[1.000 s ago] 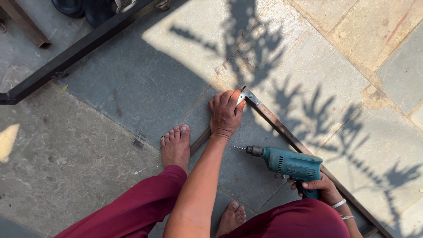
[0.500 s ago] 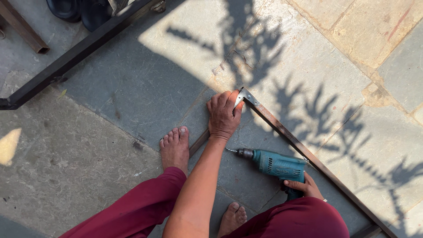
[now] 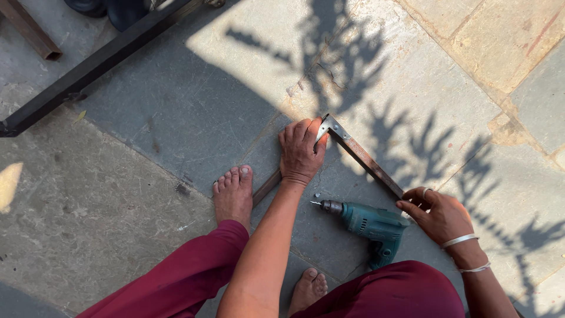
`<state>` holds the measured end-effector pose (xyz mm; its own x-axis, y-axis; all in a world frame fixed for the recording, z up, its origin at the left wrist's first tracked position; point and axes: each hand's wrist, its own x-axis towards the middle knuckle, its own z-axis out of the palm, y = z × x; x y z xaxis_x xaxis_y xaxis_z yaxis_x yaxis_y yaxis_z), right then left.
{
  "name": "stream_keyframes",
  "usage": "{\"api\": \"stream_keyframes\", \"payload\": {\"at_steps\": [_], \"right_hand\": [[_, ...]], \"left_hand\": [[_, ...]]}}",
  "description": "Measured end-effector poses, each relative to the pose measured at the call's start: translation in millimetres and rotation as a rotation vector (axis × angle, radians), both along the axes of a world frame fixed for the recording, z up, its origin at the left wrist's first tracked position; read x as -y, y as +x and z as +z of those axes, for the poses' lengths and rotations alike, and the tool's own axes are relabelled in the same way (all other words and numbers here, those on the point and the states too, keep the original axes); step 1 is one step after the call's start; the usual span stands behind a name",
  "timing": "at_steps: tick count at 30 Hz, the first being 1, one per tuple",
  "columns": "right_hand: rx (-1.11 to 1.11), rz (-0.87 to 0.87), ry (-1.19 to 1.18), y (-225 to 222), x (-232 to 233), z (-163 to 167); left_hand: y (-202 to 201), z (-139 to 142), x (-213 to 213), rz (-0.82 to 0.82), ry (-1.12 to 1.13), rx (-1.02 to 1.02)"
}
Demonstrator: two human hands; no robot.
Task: The person uses a corded drill to attach metal brackets to the corners of a rectangular metal frame. They position the brackets, insert screws, and tighten them to secure the joints.
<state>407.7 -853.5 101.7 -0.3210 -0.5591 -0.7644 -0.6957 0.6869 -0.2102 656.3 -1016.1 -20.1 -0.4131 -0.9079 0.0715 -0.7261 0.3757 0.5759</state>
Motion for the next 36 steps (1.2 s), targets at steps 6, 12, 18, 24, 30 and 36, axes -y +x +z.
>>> {"api": "stream_keyframes", "payload": {"at_steps": [6, 12, 18, 24, 30, 36], "right_hand": [[0.452, -0.200, -0.482, 32, 129, -39], [0.110, 0.061, -0.391, 83, 173, -50], [0.071, 0.011, -0.369, 85, 173, -47], [0.037, 0.023, -0.348, 87, 169, -55], [0.024, 0.024, -0.356, 88, 170, -55], [0.017, 0.037, -0.287, 91, 175, -50]], "left_hand": [[-1, 1, 2, 0.018, -0.021, -0.031], [0, -2, 0, 0.026, -0.019, -0.040], [0, -2, 1, 0.031, -0.049, -0.039], [1, -2, 1, 0.016, -0.007, -0.036], [0, -2, 3, 0.026, 0.000, -0.061], [0, -1, 5, 0.048, 0.014, -0.074]]}}
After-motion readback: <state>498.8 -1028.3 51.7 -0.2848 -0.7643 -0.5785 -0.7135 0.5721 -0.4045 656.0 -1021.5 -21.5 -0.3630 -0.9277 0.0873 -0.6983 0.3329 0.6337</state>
